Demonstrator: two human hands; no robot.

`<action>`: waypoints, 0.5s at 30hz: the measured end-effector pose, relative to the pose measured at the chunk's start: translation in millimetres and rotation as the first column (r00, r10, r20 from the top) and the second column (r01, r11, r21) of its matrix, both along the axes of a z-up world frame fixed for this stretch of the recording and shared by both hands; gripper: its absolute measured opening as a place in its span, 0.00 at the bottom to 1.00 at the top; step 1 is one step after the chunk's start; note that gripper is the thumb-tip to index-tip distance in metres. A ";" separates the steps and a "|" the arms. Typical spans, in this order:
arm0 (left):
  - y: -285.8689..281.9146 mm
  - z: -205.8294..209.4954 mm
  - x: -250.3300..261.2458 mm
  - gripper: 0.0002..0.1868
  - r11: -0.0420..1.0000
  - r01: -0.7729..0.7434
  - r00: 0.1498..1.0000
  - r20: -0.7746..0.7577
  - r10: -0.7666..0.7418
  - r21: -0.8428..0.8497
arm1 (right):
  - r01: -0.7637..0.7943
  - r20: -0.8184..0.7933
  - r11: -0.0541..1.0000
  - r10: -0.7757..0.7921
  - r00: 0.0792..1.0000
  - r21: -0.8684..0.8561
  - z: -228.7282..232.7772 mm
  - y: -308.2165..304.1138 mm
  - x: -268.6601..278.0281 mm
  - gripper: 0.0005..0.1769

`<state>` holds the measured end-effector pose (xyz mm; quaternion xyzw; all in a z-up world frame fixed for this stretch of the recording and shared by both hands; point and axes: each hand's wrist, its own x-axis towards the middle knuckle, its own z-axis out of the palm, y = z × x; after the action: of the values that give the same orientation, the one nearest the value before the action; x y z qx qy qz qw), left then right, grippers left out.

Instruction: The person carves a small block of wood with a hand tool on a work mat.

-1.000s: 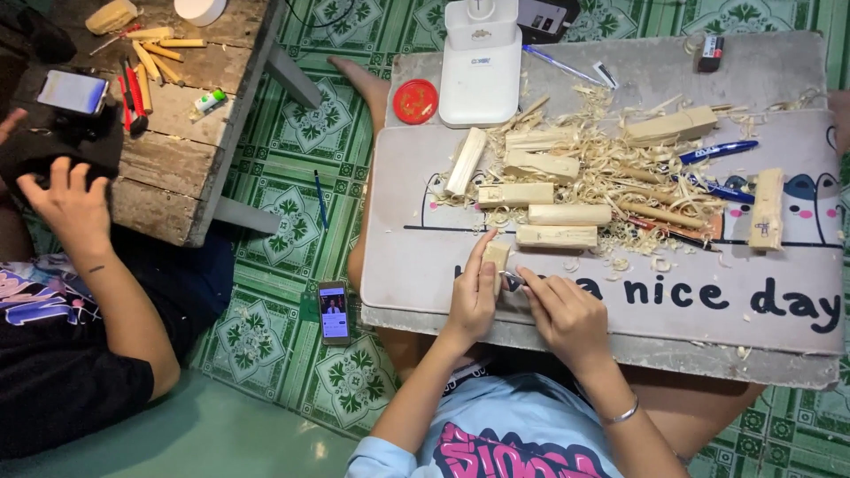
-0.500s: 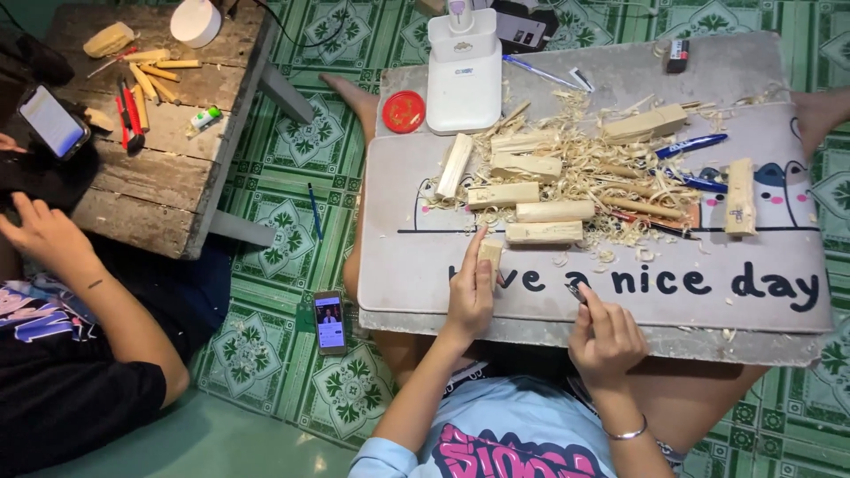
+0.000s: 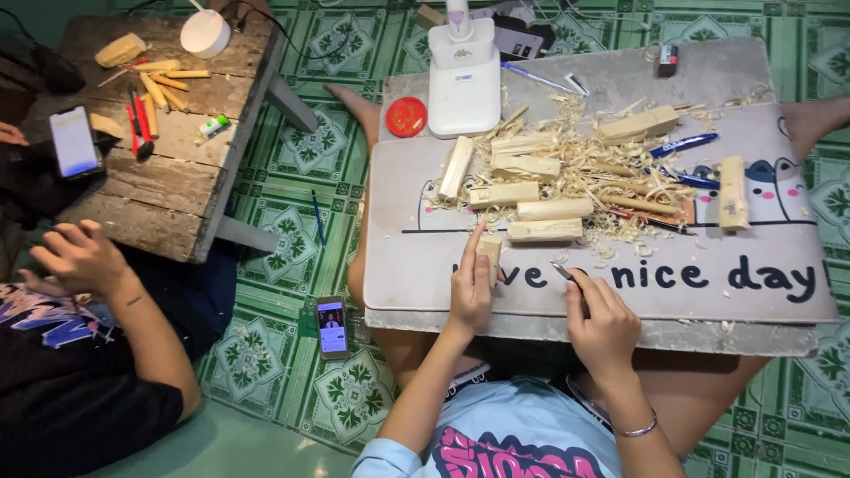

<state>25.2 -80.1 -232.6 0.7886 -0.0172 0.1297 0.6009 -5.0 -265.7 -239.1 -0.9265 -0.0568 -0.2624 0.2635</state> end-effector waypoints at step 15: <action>9.1 -4.0 6.2 0.29 0.945 -0.017 0.981 -0.186 -0.047 -0.327 | -0.235 0.039 0.965 0.232 0.972 0.114 4.0 49.6 25.8 0.11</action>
<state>31.4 -71.0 -236.6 0.6864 0.0566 0.0498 0.7233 20.8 -216.1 -235.1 -0.8929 -0.1533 -0.2441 0.3460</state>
